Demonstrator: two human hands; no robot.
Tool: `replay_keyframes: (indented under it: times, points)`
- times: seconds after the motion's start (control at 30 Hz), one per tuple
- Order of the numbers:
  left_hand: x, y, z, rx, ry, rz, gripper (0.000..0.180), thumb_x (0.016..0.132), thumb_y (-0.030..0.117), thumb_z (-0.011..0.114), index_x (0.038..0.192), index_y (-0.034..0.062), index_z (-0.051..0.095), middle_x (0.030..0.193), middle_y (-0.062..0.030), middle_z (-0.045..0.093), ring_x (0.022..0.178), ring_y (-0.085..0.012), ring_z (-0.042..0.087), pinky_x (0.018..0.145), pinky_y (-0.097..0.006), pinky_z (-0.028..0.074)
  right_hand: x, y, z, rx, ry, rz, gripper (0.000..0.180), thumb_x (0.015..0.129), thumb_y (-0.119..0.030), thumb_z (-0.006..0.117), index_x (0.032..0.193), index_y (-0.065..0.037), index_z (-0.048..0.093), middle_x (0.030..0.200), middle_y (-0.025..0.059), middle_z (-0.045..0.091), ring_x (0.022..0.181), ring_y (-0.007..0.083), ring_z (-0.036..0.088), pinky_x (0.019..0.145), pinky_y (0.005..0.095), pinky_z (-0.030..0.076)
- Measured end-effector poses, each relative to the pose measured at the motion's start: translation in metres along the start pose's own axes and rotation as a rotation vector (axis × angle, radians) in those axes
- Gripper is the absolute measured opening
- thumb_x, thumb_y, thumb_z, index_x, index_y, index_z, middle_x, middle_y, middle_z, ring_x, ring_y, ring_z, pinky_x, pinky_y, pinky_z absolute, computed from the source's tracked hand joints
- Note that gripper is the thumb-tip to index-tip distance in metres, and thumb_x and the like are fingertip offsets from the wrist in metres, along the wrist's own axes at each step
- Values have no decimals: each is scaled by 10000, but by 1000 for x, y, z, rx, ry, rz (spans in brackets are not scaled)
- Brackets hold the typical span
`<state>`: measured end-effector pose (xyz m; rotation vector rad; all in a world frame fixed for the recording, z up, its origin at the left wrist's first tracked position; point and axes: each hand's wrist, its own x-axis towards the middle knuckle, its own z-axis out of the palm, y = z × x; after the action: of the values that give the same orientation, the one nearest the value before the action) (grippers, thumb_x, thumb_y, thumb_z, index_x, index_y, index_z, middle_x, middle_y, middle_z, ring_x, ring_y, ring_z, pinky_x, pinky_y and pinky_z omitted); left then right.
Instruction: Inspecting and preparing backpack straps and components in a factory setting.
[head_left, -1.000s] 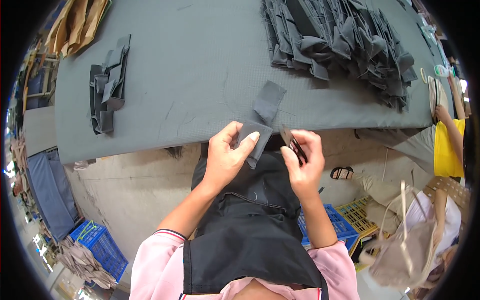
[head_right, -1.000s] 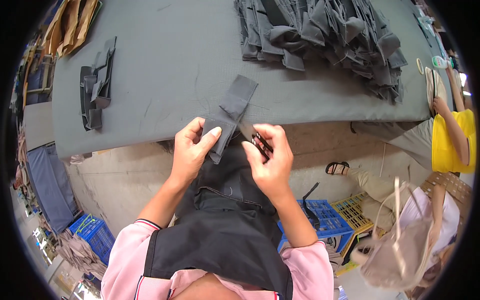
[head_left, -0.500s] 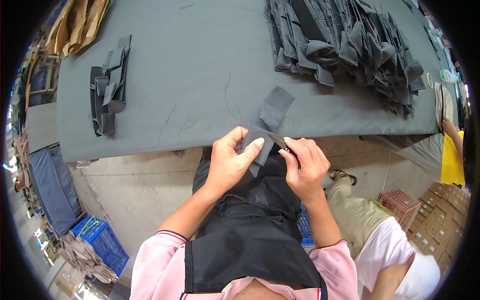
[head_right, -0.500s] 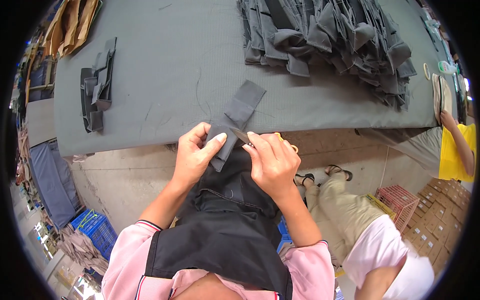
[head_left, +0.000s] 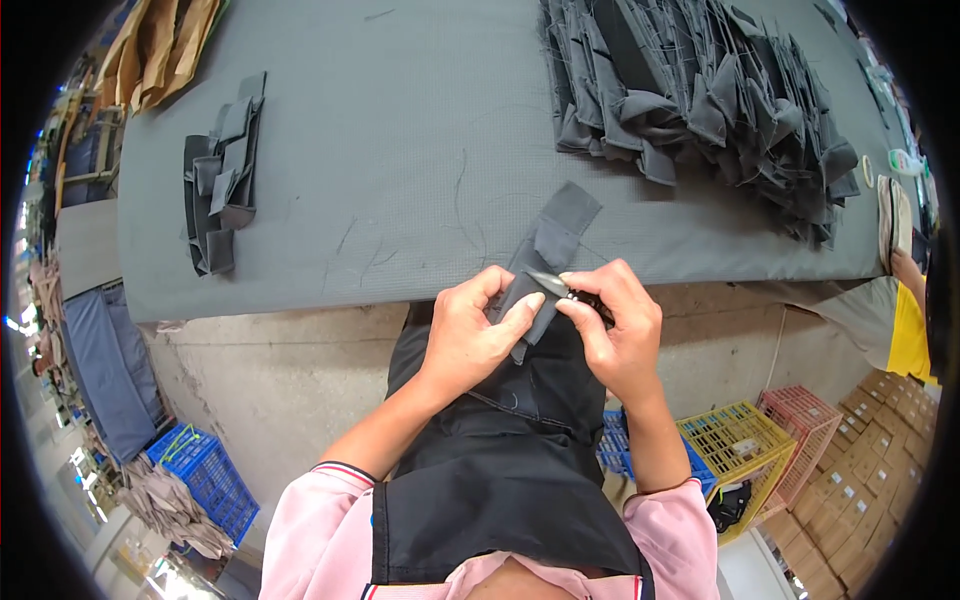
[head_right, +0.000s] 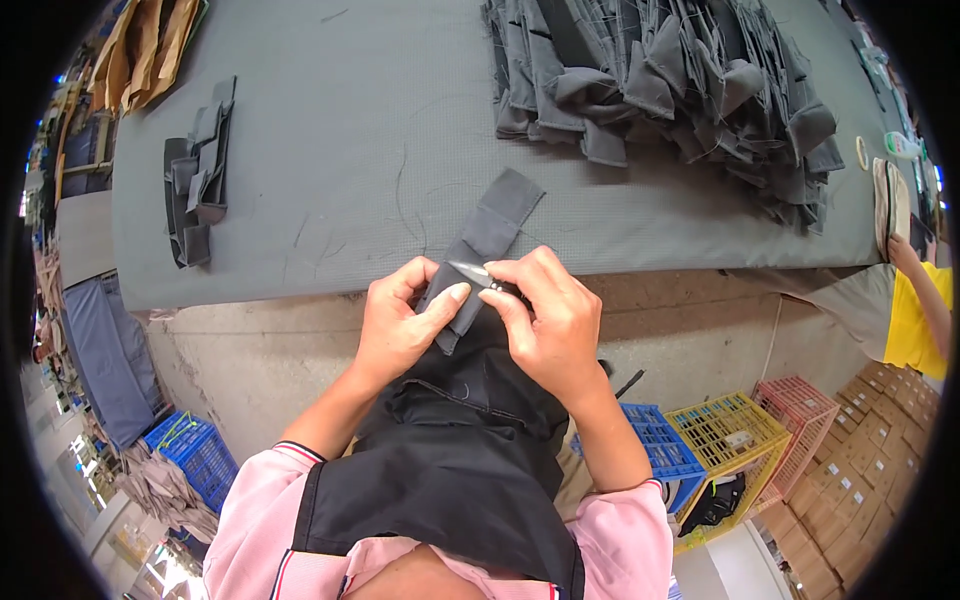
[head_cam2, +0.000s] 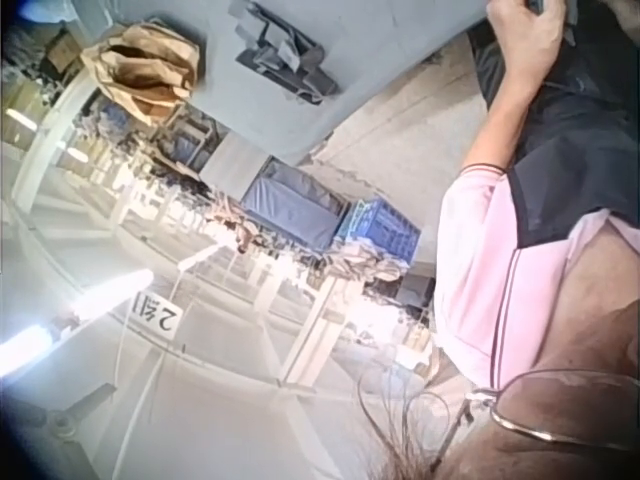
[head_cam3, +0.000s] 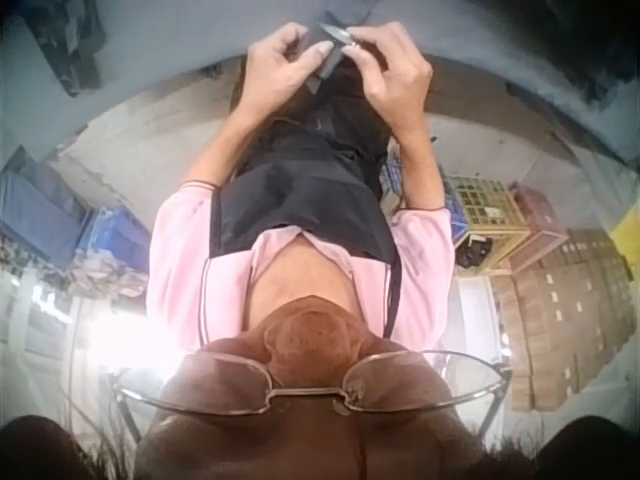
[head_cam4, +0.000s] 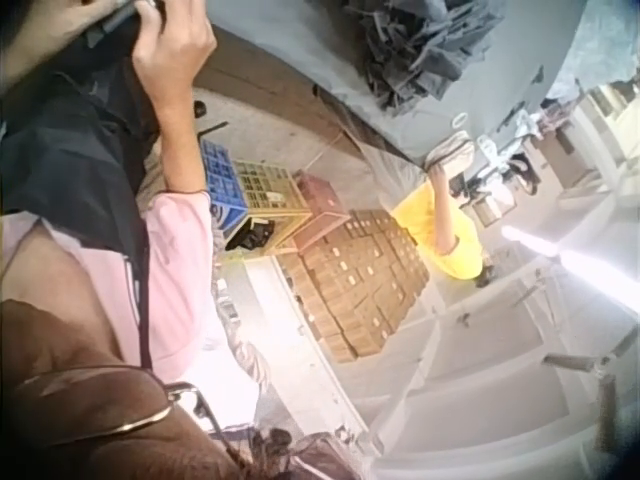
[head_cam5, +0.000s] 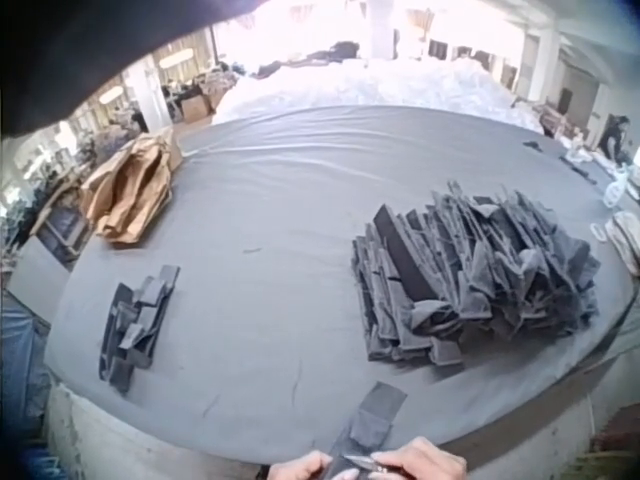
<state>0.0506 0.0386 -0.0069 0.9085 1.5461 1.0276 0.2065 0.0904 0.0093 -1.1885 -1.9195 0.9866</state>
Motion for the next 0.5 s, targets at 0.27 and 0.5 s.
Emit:
replay_keyframes:
  times: [0.27,0.5]
  points:
    - [6,-19,-1,-203,-40,-64,309,821,170,681,681,6,460,617,24,408,586,-39,350,517,-218,316,-35,4,-3,307,37,271,310,739,18,693,1014,-25,556,858,-2,498,699,46,508,576,193,413]
    - [8,-7,-2,-270,-211,-99,375,877,237,625,652,19,420,713,26,362,661,-48,326,566,-227,292,-11,12,16,50,102,-44,254,626,97,625,845,-22,577,667,54,479,530,142,450,462,254,362]
